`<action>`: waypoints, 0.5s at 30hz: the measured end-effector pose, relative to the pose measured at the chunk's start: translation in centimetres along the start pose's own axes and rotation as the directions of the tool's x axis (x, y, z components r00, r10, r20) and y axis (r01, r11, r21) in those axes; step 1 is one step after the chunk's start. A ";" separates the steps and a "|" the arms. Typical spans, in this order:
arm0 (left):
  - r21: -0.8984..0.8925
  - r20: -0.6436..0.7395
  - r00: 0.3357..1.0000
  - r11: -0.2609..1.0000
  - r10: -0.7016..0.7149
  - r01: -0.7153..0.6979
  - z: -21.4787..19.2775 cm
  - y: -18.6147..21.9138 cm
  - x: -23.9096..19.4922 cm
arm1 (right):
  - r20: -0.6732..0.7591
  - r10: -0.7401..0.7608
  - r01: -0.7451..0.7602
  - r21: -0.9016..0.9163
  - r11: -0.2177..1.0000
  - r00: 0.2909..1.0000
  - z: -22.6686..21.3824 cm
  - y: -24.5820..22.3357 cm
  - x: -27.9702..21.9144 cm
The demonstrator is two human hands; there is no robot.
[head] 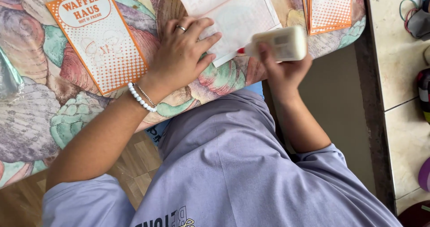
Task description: The person applies glue from a bottle onto the edges of paper templates and folds them by hand to create small pouches.
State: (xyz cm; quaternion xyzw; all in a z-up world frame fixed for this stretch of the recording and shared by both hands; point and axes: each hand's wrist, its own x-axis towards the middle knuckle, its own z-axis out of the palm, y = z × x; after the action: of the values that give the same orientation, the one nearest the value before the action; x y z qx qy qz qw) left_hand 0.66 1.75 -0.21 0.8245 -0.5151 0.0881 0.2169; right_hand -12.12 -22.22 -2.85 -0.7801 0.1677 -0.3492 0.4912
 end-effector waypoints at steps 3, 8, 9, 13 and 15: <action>0.017 -0.039 0.999 1.000 -0.007 0.008 0.1 0.3 0.0 | 0.023 -0.109 0.108 0.019 0.994 0.994 -0.5 -0.5 0.8; 0.014 -0.045 0.999 1.000 -0.013 0.013 0.6 0.1 -0.2 | 0.091 -0.111 0.111 0.003 0.994 0.990 1.8 -3.5 -1.6; 0.027 -0.044 0.999 1.000 -0.007 0.008 0.6 0.1 -0.1 | 0.207 -0.226 0.234 -0.015 0.972 0.952 2.0 -4.9 -1.6; 0.007 -0.058 0.998 1.000 -0.011 0.011 0.7 0.1 -0.2 | 0.091 -0.091 0.093 -0.015 0.996 0.992 0.4 -0.9 -1.2; -0.029 -0.073 0.997 1.000 -0.012 0.010 0.7 0.1 -0.1 | -0.053 -0.115 0.116 0.019 0.993 0.992 -0.5 0.6 0.2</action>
State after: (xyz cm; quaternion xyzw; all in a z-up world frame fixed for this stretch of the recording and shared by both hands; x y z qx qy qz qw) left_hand 0.52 1.50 -0.85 0.8203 -0.5036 0.1096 0.2480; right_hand -12.29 -22.92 -3.14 -0.7737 0.1311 -0.3991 0.4743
